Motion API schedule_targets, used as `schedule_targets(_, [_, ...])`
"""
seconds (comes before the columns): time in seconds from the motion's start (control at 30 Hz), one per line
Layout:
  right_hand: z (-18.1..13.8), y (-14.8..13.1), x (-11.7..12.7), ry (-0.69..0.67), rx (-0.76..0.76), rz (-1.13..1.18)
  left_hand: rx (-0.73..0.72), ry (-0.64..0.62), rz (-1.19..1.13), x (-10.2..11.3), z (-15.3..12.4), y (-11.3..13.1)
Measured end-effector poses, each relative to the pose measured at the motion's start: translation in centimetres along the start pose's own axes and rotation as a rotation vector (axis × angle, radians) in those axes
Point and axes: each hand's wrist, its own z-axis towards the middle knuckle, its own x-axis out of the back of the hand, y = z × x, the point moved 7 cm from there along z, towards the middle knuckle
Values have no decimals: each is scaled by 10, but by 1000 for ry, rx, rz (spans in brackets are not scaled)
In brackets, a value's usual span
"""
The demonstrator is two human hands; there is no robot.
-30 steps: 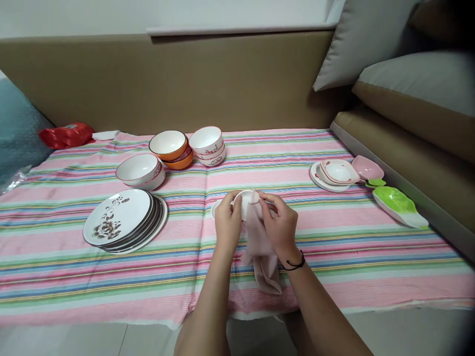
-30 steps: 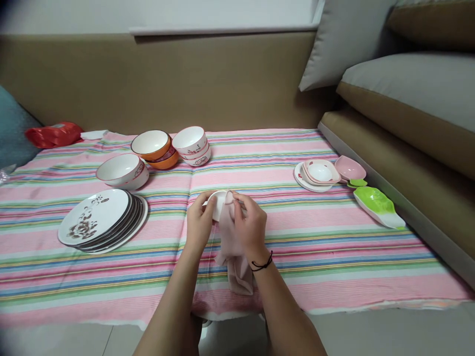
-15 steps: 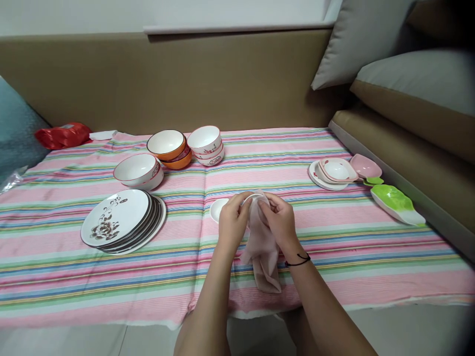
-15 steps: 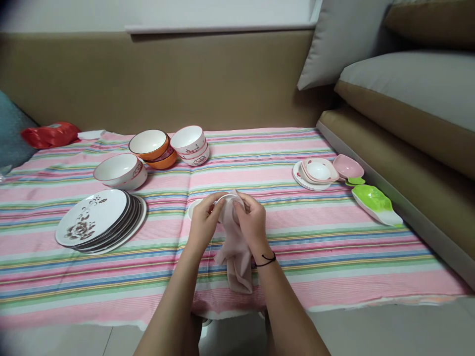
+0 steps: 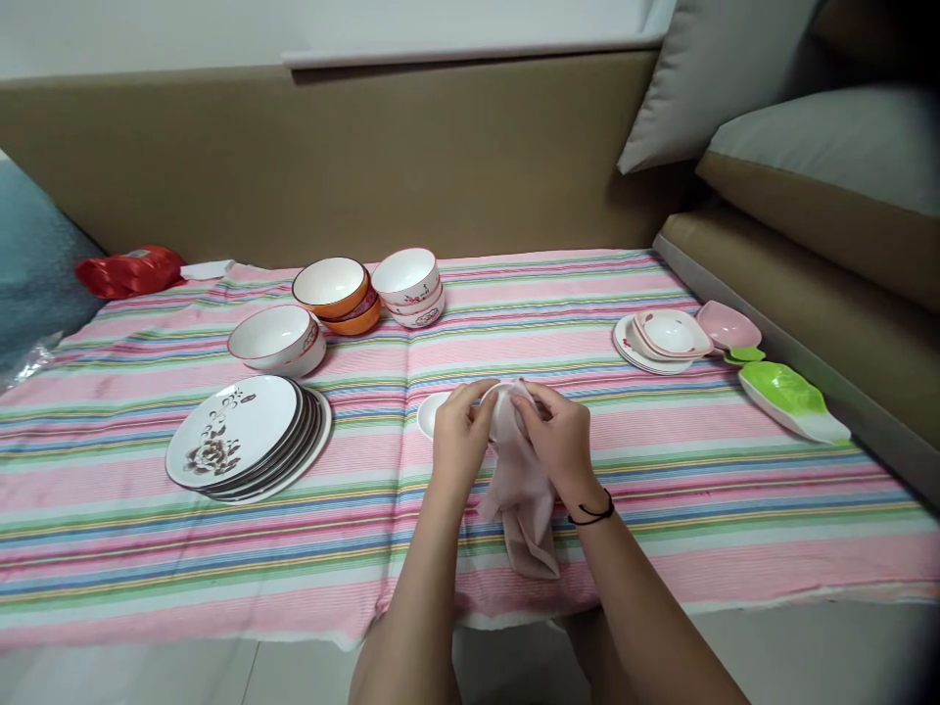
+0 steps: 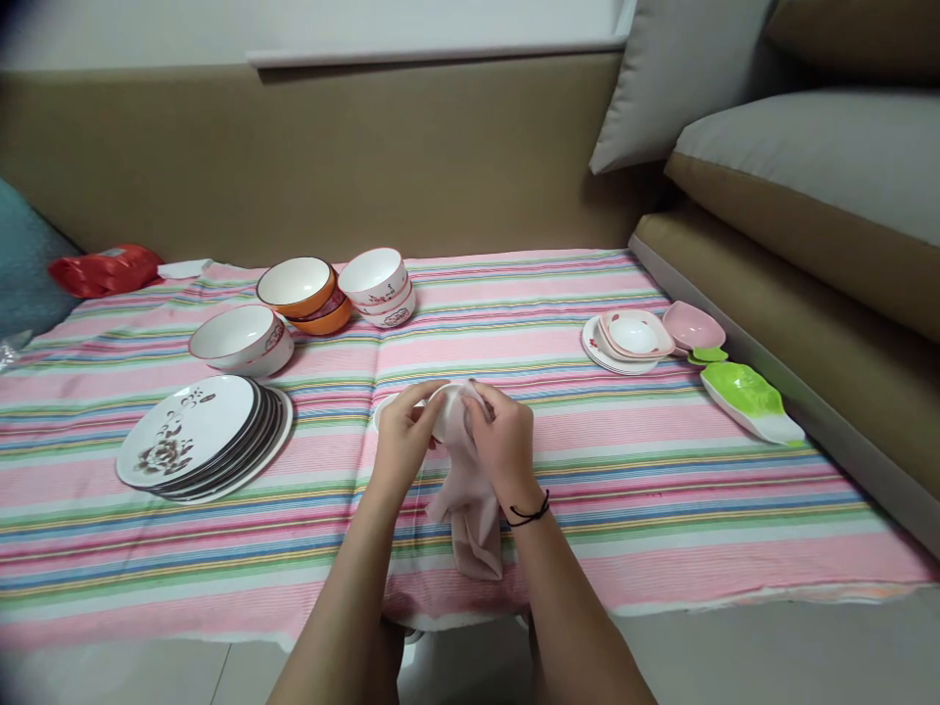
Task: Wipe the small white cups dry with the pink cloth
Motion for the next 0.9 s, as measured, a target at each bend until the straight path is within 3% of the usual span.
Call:
schedule_targets(0.1, [1, -4, -3, -49, 76, -5, -72, -54, 78, -1, 1, 3])
schedule_targets(0.3, [0, -6, -3, -64, 92, -152, 1, 22, 85, 6, -1, 1])
schedule_targets(0.47, [-3, -9, -3, 3, 64, -22, 80, 135, 26, 10, -3, -4])
schedule_targets(0.6, [-8, -26, 4, 74, 224, 20, 108, 187, -61, 15, -2, -9])
schedule_targets(0.73, [-11, -36, 4, 14, 310, 98, 104, 198, -93, 19, -2, -12])
schedule_targets(0.9, [-13, -31, -1, -6, 233, 206, 76, 156, -82, 17, -2, -10])
